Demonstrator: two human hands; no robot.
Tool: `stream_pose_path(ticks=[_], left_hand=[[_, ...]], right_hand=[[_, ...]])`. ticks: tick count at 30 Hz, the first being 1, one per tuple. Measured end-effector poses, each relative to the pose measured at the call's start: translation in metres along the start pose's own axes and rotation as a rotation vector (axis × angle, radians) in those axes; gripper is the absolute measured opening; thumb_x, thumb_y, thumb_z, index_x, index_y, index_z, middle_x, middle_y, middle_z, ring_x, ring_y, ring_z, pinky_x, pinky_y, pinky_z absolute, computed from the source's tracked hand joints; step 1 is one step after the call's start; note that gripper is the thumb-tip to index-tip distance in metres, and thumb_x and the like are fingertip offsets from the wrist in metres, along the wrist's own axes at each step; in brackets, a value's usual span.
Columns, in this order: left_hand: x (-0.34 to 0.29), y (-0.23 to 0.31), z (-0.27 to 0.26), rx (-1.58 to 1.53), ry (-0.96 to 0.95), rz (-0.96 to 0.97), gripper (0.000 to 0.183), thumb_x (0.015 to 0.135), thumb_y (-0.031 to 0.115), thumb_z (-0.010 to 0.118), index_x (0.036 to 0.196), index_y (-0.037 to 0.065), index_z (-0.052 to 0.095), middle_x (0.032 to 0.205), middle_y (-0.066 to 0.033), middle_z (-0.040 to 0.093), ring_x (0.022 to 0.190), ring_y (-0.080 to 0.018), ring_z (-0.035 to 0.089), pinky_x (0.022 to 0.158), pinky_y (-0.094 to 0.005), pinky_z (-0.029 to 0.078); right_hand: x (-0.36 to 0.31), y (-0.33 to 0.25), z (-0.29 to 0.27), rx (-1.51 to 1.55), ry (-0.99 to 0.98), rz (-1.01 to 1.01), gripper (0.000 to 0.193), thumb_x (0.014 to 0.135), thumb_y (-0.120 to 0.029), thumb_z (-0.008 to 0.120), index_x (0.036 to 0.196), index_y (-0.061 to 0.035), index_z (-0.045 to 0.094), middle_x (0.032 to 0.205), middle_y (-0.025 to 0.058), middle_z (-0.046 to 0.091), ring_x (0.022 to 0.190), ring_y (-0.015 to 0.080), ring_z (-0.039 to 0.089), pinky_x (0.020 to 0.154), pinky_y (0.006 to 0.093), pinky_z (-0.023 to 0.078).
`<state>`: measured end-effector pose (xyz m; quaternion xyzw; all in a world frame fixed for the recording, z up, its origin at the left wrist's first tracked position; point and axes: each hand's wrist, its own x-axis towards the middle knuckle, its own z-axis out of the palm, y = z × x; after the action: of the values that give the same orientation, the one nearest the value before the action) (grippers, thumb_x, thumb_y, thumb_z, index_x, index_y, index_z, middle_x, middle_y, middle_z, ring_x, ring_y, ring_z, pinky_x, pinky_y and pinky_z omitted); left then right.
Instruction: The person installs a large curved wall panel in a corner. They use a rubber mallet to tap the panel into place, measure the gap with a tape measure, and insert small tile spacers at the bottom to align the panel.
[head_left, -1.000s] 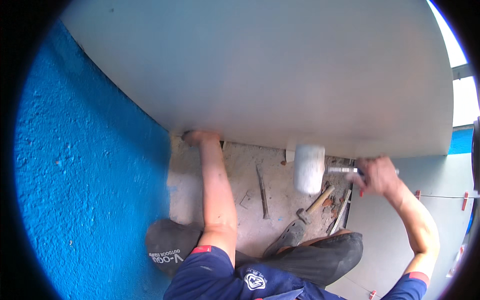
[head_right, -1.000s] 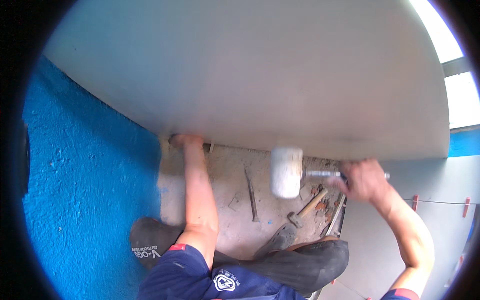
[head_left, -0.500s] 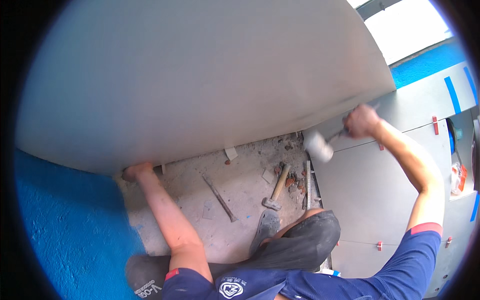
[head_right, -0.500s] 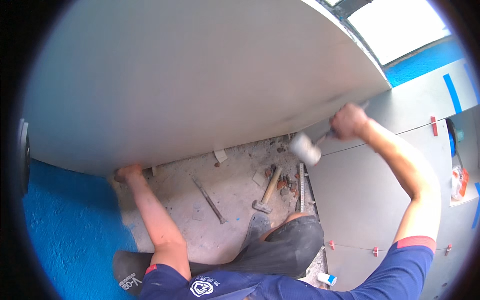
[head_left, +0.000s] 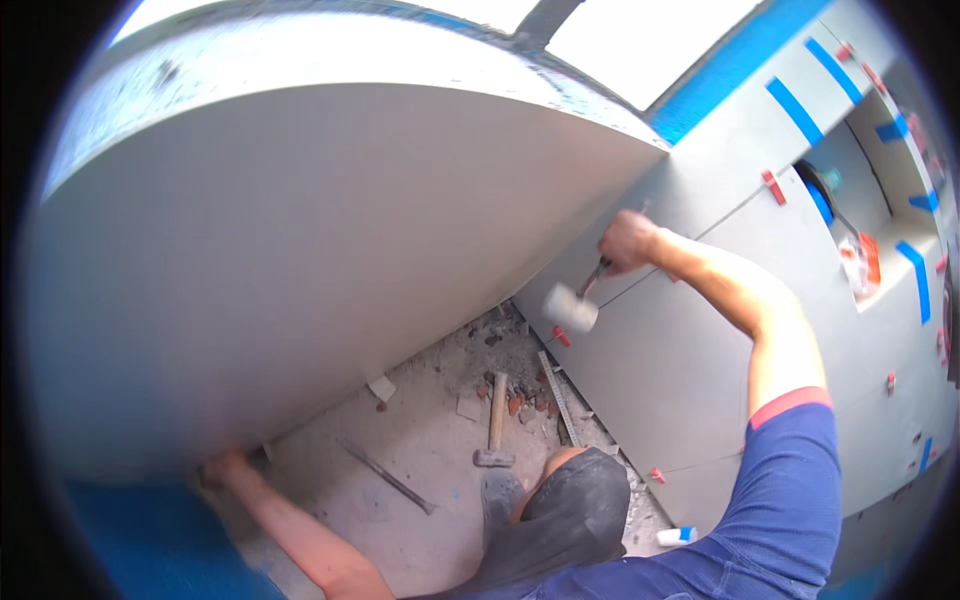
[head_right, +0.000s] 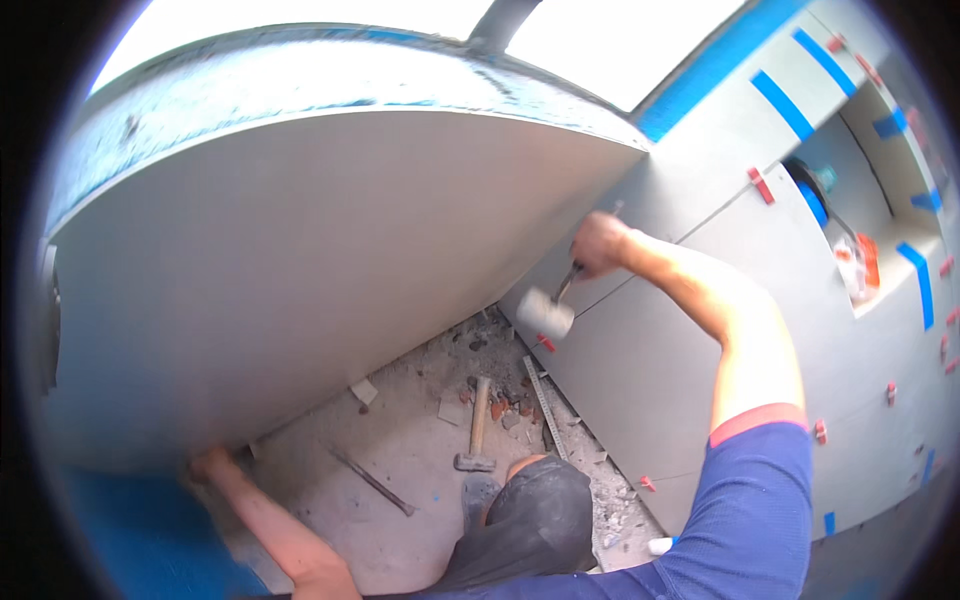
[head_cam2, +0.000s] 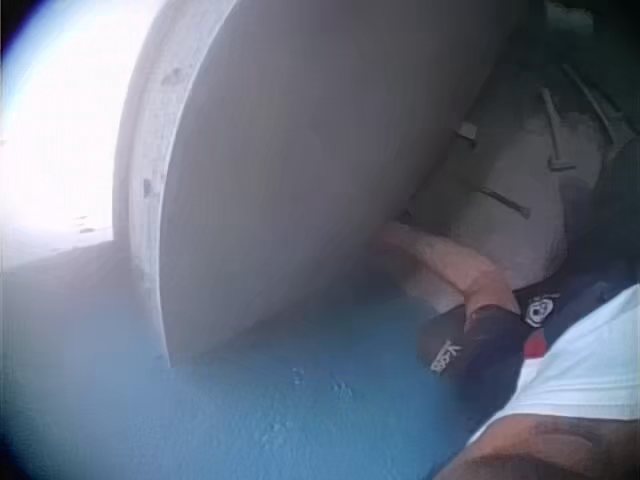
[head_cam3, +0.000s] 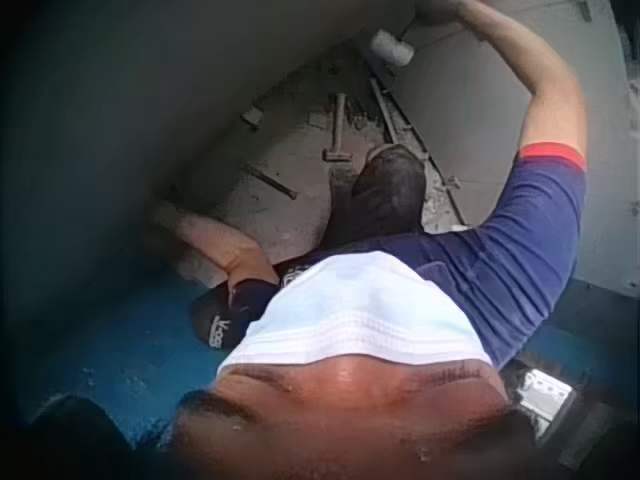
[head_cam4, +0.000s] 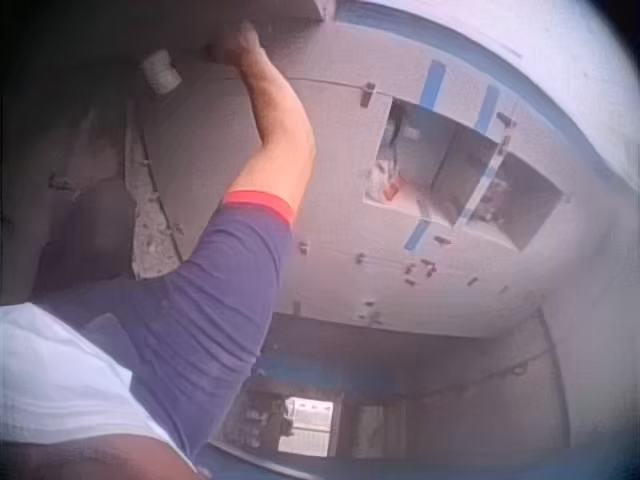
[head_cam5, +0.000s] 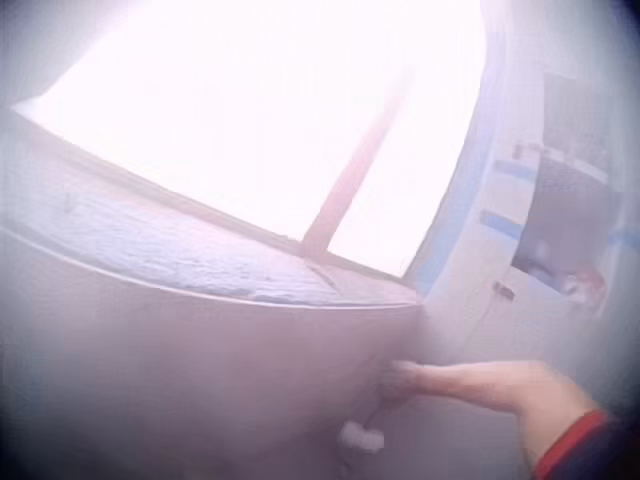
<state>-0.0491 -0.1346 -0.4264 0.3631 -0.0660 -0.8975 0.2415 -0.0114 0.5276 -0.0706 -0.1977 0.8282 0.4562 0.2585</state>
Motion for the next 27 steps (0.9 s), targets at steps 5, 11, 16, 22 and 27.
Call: stream_pose_path(ticks=[5,11,16,22,27], left_hand=[[0.002,0.0,0.0,0.037,-0.021,-0.008,0.064,0.106,0.039,0.017,0.152,0.001,0.036,0.156,-0.0179,0.04,0.141,-0.0378,0.043,0.113,-0.0557,0.042],[0.002,0.002,0.0,0.07,-0.023,0.009,0.063,0.106,0.039,0.017,0.152,0.001,0.037,0.155,-0.018,0.04,0.14,-0.0379,0.043,0.113,-0.056,0.042],[-0.008,0.007,-0.003,0.085,-0.006,0.062,0.063,0.106,0.039,0.017,0.152,0.001,0.037,0.155,-0.0181,0.041,0.14,-0.038,0.043,0.113,-0.0562,0.042],[-0.013,0.014,-0.006,0.106,0.002,0.073,0.063,0.106,0.039,0.017,0.152,0.001,0.037,0.155,-0.0182,0.041,0.14,-0.0381,0.044,0.113,-0.0564,0.042],[-0.018,0.006,-0.003,0.078,-0.001,0.075,0.063,0.105,0.038,0.017,0.152,0.001,0.038,0.155,-0.0183,0.041,0.14,-0.0382,0.044,0.113,-0.0566,0.042]], right_hand=[[-0.021,0.012,-0.001,0.046,-0.035,0.063,0.059,0.081,-0.071,0.063,0.069,-0.0136,0.072,0.066,0.0074,0.069,0.068,0.0323,0.07,0.063,0.0444,0.053],[-0.042,0.026,-0.007,0.058,-0.028,0.136,0.06,0.08,-0.072,0.064,0.069,-0.0127,0.071,0.067,0.0086,0.069,0.068,0.0327,0.069,0.063,0.0435,0.053],[-0.039,0.023,-0.025,-0.006,-0.043,-0.091,0.057,0.079,-0.071,0.066,0.07,-0.0147,0.07,0.065,0.0068,0.068,0.067,0.0305,0.069,0.061,0.0422,0.052],[-0.036,0.019,-0.037,-0.002,0.032,0.054,0.055,0.077,-0.067,0.071,0.069,-0.0131,0.069,0.066,0.0069,0.069,0.066,0.031,0.068,0.06,0.043,0.051],[-0.036,0.009,-0.042,0.02,0.068,0.045,0.057,0.079,-0.067,0.069,0.069,-0.0106,0.07,0.067,0.0095,0.069,0.068,0.033,0.069,0.062,0.043,0.052]])
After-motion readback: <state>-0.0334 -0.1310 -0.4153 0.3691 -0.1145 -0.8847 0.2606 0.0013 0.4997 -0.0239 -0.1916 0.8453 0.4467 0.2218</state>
